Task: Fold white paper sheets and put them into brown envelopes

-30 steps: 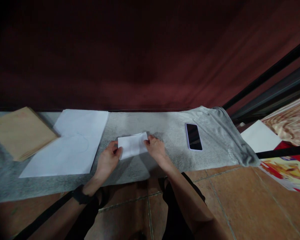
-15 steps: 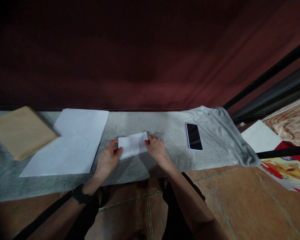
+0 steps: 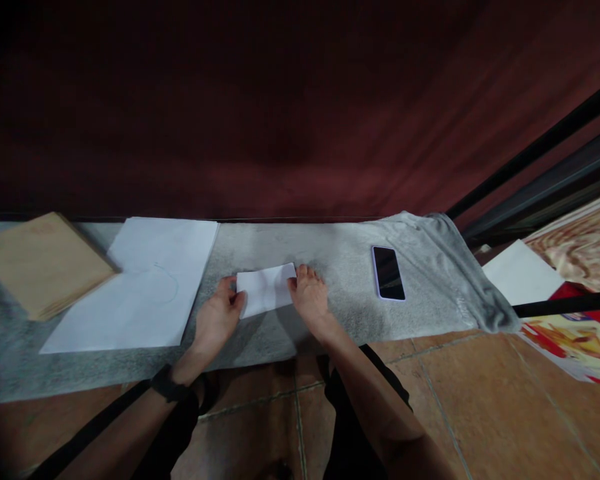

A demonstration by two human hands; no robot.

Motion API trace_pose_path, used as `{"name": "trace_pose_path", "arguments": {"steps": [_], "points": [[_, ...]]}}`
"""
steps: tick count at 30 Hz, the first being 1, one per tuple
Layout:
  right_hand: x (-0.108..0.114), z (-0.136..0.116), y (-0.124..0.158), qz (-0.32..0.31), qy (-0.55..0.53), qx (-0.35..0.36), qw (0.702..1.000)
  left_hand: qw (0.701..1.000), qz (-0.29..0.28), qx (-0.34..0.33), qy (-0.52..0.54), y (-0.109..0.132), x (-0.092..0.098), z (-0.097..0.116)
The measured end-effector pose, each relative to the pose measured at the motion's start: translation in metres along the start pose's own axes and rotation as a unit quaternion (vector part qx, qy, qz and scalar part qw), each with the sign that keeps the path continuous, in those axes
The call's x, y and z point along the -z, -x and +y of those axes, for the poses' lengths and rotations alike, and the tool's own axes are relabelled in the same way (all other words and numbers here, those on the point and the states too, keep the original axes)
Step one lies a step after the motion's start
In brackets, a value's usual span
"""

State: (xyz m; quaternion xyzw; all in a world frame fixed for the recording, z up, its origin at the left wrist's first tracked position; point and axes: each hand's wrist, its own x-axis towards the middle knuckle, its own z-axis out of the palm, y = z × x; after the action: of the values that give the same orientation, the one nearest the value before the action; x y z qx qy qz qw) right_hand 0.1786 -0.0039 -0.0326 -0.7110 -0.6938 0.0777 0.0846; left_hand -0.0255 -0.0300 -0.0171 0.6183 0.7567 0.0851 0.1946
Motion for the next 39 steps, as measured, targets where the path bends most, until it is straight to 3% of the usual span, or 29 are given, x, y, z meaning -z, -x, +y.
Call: {"name": "trace_pose_path", "arguments": {"steps": [5,9,13,22,28,30,33,36,39], "points": [[-0.005,-0.005,0.007,0.054,-0.065,0.108,0.990,1.000,0.006,-0.009,-0.026,0.000,-0.002,0.000],[-0.013,-0.025,0.029,0.020,-0.132,0.222,0.966,1.000,0.008,-0.017,-0.025,0.001,-0.003,0.000],[-0.027,-0.040,0.054,-0.014,-0.104,0.291,0.951,0.999,0.007,-0.024,-0.029,0.000,-0.001,0.000],[-0.036,-0.024,0.064,0.013,-0.039,0.278,0.960,0.998,0.013,-0.043,-0.039,-0.002,-0.001,-0.002],[-0.033,-0.010,0.061,0.025,-0.024,0.238,0.971,0.997,0.071,-0.027,-0.016,-0.017,0.007,-0.013],[-0.033,-0.010,0.061,0.028,-0.021,0.233,0.972,0.991,0.109,-0.072,0.026,-0.010,0.002,-0.009],[-0.034,-0.011,0.062,0.029,-0.019,0.234,0.972,0.965,0.143,-0.202,0.084,0.018,-0.019,0.005],[-0.037,-0.009,0.063,0.020,-0.020,0.262,0.965,0.943,0.103,-0.314,0.047,0.046,-0.046,0.014],[-0.040,-0.006,0.064,0.020,-0.023,0.274,0.961,0.942,0.088,-0.324,0.006,0.059,-0.063,0.010]]}}
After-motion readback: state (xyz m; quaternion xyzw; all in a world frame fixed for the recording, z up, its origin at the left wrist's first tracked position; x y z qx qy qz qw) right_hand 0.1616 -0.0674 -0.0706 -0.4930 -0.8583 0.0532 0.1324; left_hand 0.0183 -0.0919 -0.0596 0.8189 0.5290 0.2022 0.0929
